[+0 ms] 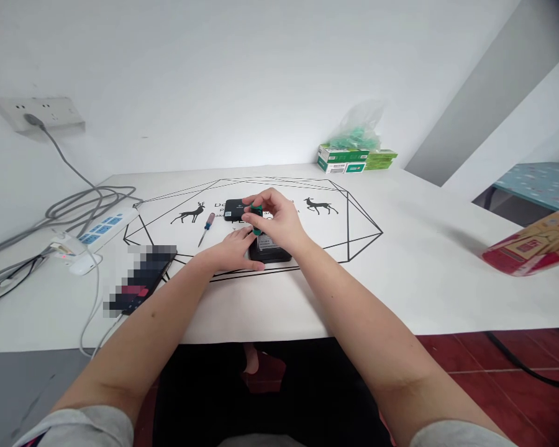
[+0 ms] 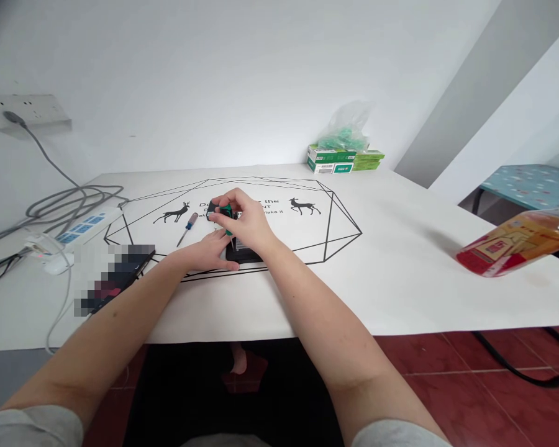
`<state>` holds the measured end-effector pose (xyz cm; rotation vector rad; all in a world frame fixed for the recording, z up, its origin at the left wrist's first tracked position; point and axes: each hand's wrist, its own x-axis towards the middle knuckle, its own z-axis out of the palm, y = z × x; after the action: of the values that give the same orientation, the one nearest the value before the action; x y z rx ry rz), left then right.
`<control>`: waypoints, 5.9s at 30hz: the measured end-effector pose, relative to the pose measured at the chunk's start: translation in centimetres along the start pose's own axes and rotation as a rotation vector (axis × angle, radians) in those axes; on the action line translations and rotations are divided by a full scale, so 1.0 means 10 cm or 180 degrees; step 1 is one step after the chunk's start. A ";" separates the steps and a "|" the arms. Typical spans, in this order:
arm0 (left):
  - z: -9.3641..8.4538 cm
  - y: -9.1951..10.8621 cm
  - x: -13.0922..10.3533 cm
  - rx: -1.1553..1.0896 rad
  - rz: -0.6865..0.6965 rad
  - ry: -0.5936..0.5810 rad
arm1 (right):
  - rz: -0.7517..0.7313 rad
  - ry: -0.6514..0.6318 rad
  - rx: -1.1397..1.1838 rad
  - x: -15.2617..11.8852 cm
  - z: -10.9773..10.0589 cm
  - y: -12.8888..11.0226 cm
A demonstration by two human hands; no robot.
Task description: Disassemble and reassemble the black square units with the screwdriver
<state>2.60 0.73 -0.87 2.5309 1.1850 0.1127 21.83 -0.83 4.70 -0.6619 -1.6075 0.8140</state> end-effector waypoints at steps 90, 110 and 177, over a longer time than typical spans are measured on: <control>-0.08 0.09 -0.01 0.0035 -0.0089 -0.0160 | -0.0162 -0.0317 -0.0096 0.02 -0.06 0.05; 0.02 -0.04 0.03 0.0067 -0.0035 -0.0075 | -0.0233 -0.0104 -0.0164 0.03 -0.11 0.06; -0.02 0.01 0.01 0.0160 -0.0035 -0.0099 | 0.0001 -0.0545 0.0012 0.05 -0.14 0.05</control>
<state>2.68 0.83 -0.63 2.5596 1.2040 0.0410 23.08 0.07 4.78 -0.6027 -1.7594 0.8933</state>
